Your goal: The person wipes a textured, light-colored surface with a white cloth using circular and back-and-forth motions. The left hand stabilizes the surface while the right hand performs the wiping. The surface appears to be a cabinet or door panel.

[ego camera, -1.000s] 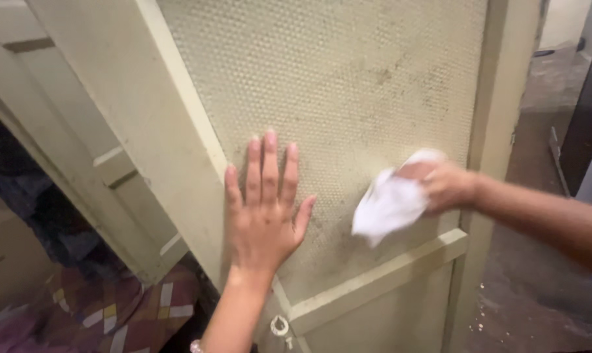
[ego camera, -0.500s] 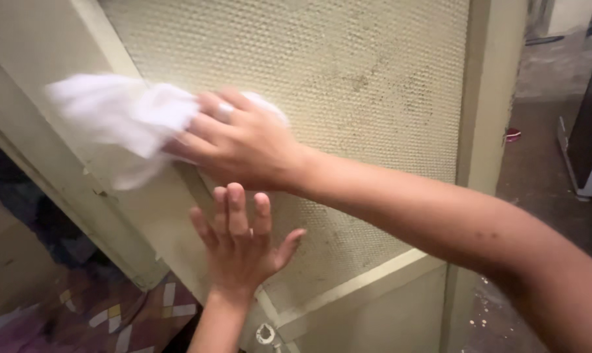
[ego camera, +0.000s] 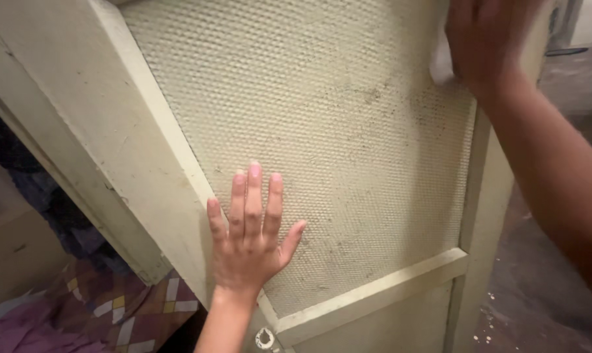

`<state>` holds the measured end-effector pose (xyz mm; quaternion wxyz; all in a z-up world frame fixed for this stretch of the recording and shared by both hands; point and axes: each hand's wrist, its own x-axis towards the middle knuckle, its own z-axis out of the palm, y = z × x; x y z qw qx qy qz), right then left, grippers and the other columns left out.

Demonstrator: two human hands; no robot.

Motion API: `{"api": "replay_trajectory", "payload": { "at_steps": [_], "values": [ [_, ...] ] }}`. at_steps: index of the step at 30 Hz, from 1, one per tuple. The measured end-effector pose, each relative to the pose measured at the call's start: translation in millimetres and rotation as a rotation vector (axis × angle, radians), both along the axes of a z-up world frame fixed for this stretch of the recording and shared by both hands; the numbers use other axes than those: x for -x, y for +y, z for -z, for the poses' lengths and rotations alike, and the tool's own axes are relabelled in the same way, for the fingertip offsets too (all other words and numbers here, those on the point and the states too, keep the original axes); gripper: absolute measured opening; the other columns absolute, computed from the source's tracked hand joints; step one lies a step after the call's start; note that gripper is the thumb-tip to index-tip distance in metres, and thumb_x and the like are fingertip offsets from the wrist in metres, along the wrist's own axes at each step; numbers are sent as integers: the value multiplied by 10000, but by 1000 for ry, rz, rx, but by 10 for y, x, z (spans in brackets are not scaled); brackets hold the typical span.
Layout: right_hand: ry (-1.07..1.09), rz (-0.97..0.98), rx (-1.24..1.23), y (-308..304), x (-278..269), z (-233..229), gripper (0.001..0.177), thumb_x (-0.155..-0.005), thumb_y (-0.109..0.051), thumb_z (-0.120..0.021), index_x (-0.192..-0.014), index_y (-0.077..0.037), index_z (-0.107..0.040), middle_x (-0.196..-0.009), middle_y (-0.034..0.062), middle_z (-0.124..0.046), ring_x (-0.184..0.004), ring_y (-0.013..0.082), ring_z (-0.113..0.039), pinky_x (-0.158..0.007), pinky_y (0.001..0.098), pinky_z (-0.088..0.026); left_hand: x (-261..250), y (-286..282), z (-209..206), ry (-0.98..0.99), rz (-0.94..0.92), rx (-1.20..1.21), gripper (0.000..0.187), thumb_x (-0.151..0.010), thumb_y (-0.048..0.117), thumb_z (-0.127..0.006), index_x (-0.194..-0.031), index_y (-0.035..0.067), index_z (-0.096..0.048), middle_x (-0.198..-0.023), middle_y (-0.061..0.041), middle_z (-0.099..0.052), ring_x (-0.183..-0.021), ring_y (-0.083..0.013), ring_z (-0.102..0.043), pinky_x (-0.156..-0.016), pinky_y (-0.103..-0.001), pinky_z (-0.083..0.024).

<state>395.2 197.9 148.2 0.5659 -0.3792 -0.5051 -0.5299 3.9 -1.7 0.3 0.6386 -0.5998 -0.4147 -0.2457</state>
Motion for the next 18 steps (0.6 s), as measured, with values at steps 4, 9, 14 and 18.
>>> {"api": "replay_trajectory", "payload": {
  "at_steps": [4,9,14,18],
  "values": [
    [16,-480,-100,-318,276,852,289,-1160,-291,-458,-1177,-29,-578,-1086,199,-554,-1090,352,-566,-991,499,-469,-13,-37,-18,-3,-9,11,782,-1080,694,-350,-1619,129,-301,-1642,-148,-350,-1536,-302,-285,-1267,-531,-105],
    [-241,-774,248,-1085,1441,1974,133,-876,-161,-610,-982,-99,-661,-944,87,-630,-896,273,-609,-731,443,-489,-29,-54,-49,-20,88,47,776,-1084,666,-283,-1606,92,-271,-1650,-154,-336,-1541,-297,-277,-1271,-507,-124],
    [-997,-766,41,-1111,1936,1453,415,-773,-203,-697,-1172,-90,-713,-1228,119,-693,-1101,259,-660,-888,416,-560,51,-98,3,-314,425,111,665,-1139,540,-291,-1617,81,-233,-1691,-111,-294,-1615,-272,-259,-1359,-475,-162],
    [-535,39,-374,-788,1348,293,307,-888,-267,-599,-1084,-49,-690,-1048,176,-660,-943,356,-642,-771,485,-527,16,-18,-16,-161,164,-9,790,-1104,641,-270,-1619,56,-144,-1693,-147,-201,-1583,-289,-179,-1309,-505,-92]
  ]
}}
